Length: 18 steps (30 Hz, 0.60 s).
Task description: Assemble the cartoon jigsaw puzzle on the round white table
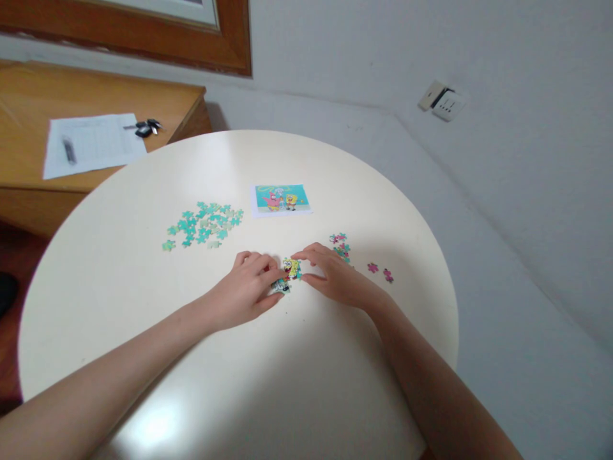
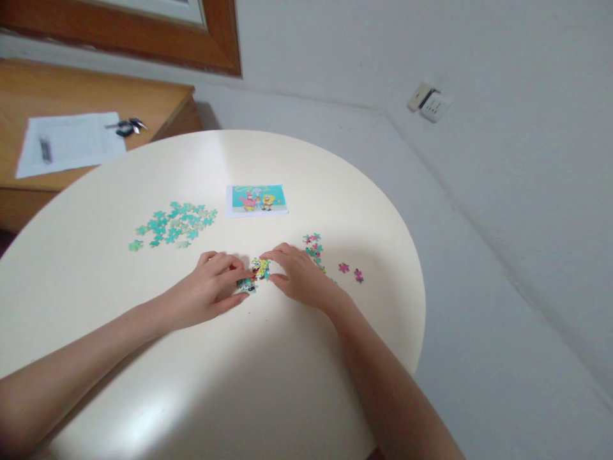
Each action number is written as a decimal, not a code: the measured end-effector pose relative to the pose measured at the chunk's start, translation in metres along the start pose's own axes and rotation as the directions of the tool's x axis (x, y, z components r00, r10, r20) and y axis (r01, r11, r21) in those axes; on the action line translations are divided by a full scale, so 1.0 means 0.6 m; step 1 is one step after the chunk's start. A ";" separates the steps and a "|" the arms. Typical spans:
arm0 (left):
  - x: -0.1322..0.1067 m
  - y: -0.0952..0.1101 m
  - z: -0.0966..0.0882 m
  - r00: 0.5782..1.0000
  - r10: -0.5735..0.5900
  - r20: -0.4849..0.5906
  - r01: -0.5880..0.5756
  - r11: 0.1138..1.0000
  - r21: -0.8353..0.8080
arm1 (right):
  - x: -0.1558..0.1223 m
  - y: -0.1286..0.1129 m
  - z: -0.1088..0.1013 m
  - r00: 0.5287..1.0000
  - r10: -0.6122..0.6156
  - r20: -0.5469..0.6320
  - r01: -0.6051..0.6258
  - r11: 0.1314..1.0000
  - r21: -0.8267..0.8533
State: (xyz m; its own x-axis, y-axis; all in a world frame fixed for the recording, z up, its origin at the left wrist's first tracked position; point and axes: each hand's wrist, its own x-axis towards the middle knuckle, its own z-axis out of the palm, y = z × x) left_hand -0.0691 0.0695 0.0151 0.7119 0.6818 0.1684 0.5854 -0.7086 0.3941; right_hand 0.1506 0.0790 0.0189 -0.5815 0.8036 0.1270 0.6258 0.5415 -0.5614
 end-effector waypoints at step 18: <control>0.000 0.006 0.000 1.000 0.009 0.017 -0.010 0.999 0.037 | 0.001 -0.015 -0.019 0.997 0.023 0.078 -0.023 1.000 0.005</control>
State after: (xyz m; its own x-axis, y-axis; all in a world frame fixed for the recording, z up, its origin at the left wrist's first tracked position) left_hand -0.0671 0.0667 0.0168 0.7237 0.6720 0.1571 0.5923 -0.7216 0.3585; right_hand 0.1504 0.0777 0.0332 -0.6059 0.7940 0.0496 0.6364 0.5212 -0.5686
